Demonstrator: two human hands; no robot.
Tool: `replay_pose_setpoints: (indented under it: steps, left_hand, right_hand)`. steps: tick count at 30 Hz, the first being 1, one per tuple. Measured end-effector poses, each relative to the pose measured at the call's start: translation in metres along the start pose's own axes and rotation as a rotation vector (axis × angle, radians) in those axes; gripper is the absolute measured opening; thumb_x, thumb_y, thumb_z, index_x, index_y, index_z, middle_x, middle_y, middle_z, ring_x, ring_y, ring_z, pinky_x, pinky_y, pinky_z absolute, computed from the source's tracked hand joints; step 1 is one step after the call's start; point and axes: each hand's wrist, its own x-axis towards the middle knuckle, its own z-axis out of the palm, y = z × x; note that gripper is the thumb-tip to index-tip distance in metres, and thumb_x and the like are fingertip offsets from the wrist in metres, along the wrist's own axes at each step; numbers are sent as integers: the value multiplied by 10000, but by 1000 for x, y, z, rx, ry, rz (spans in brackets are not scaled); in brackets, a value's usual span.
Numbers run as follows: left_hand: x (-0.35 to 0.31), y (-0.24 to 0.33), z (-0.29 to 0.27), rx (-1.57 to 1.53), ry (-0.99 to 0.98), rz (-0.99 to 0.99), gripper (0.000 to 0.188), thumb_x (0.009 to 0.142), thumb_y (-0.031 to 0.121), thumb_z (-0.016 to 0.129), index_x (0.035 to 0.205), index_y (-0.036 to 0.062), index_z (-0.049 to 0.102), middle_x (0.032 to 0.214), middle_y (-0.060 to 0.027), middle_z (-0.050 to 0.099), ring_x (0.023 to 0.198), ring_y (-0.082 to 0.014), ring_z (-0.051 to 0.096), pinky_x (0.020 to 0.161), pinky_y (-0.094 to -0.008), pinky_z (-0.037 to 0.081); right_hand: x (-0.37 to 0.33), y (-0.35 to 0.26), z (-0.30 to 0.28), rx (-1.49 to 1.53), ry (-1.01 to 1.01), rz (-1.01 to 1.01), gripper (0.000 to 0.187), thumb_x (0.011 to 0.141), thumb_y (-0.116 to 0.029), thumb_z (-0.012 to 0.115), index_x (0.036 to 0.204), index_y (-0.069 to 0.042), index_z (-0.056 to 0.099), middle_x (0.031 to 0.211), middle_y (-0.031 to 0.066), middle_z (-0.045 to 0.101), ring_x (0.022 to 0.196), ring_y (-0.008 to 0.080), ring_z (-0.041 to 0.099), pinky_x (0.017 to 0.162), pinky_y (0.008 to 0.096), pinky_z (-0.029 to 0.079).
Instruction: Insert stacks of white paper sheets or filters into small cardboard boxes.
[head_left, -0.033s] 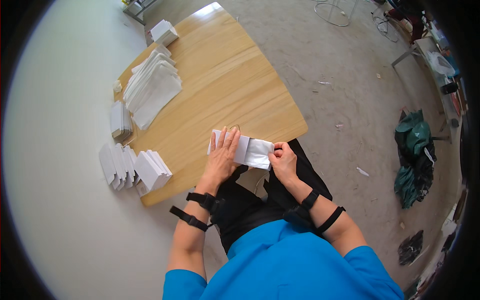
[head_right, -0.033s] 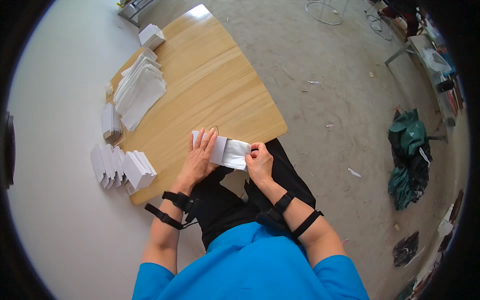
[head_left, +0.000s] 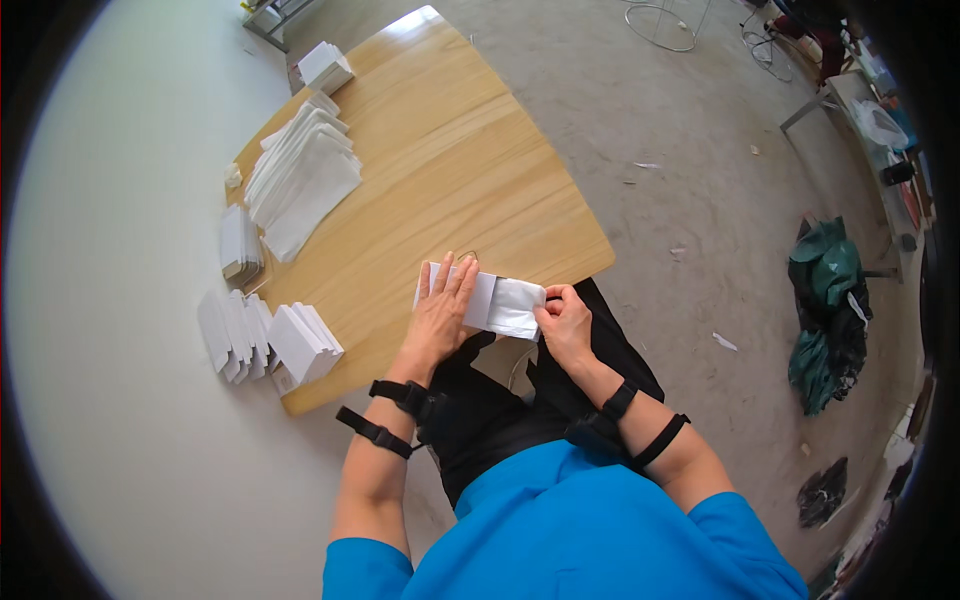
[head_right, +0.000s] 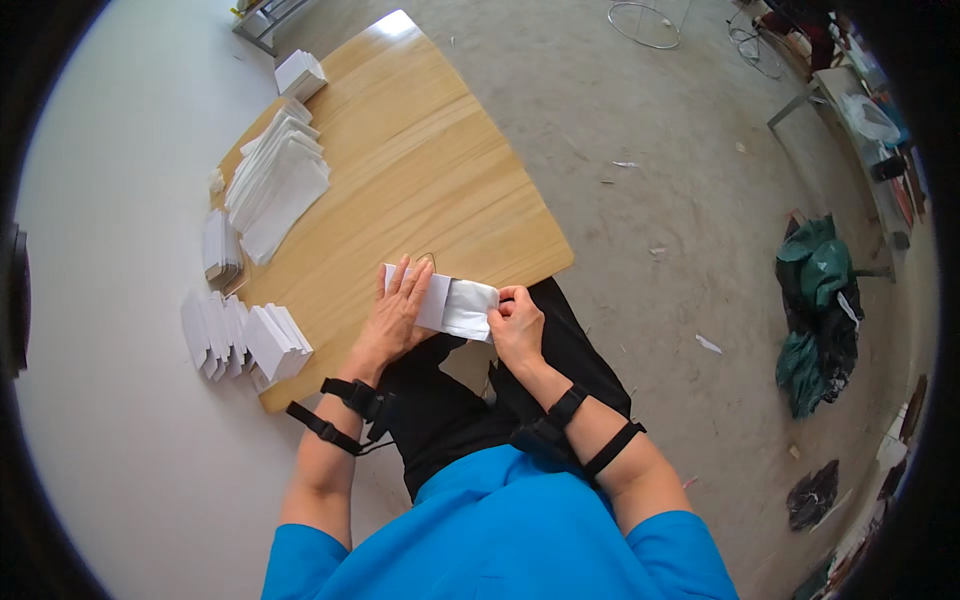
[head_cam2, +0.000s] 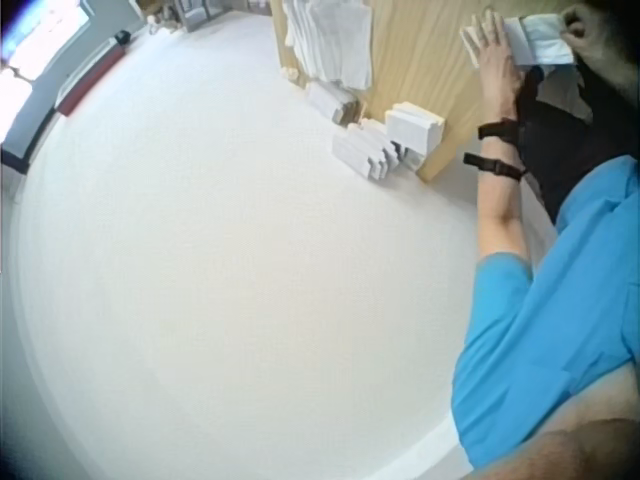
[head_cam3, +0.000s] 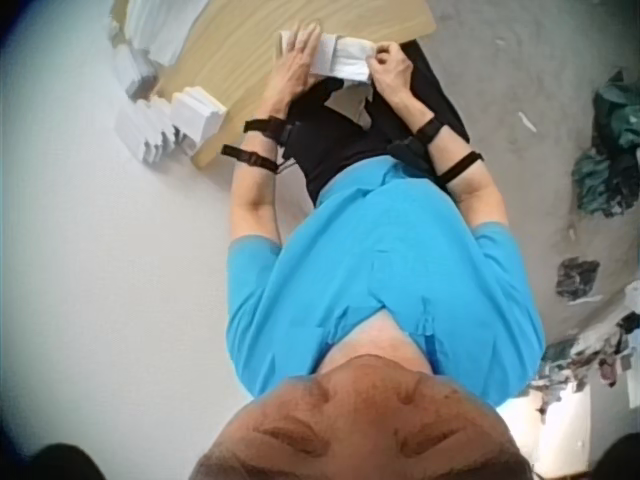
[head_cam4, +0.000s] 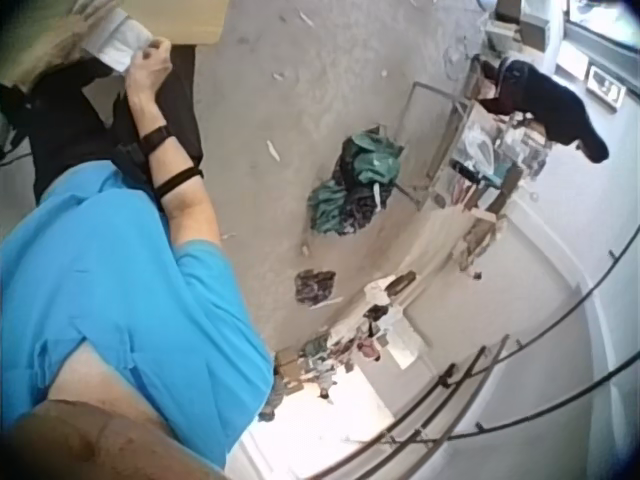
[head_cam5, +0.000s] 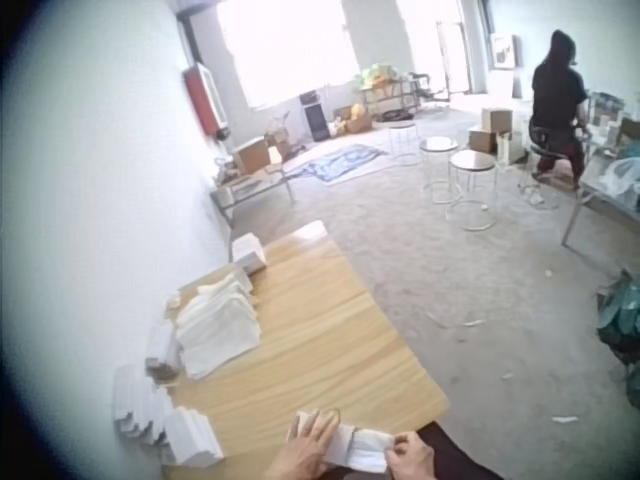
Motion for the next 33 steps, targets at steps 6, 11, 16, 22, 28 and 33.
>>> replay_pose_setpoints:
  steps: [6, 11, 16, 22, 28, 33]
  left_hand:
    - [21, -12, -7, -31, -75, 134, 985, 594, 146, 852, 1453, 29, 386, 1414, -131, 464, 1375, -305, 406, 1224, -490, 230]
    - [23, -3, -13, -87, -71, 149, 955, 586, 173, 859, 1423, 24, 424, 1362, -152, 497, 1317, -321, 463, 1212, -494, 260]
    - [22, 3, -17, -49, 20, 93, 911, 616, 189, 837, 1412, 21, 427, 1354, -144, 509, 1318, -317, 467, 1210, -518, 242]
    - [20, 10, -27, -49, 110, 40, 846, 620, 147, 808, 1371, -2, 448, 1353, -140, 515, 1310, -309, 475, 1201, -529, 248]
    - [14, 18, -36, -222, 80, 39, 817, 592, 94, 796, 1326, -8, 453, 1314, -182, 512, 1258, -370, 482, 1151, -499, 341]
    - [7, 20, -37, -270, 115, 63, 842, 593, 105, 822, 1336, -4, 441, 1293, -196, 498, 1215, -407, 486, 1057, -467, 431]
  right_hand:
    - [8, -3, 1, 30, -2, 22, 243, 841, -67, 699, 1040, 29, 599, 799, 108, 737, 712, 128, 695, 688, 283, 550]
    - [11, -11, 0, 73, -33, 28, 230, 847, -48, 678, 1048, 28, 594, 810, 134, 736, 726, 175, 718, 679, 304, 562]
    - [10, -30, -3, 45, -36, -31, 214, 858, -29, 650, 1056, 25, 587, 815, 163, 730, 738, 231, 738, 668, 330, 570]
    - [5, -48, -8, 91, -38, -154, 214, 865, -14, 634, 1068, 27, 580, 813, 165, 727, 737, 236, 738, 660, 330, 567]
    - [20, -33, -17, 100, -123, -104, 252, 854, -25, 645, 1090, 19, 570, 817, 159, 731, 740, 213, 735, 664, 318, 566]
    - [26, -38, -29, 107, -257, -122, 281, 856, -36, 656, 1119, 10, 568, 811, 136, 733, 733, 183, 724, 663, 297, 561]
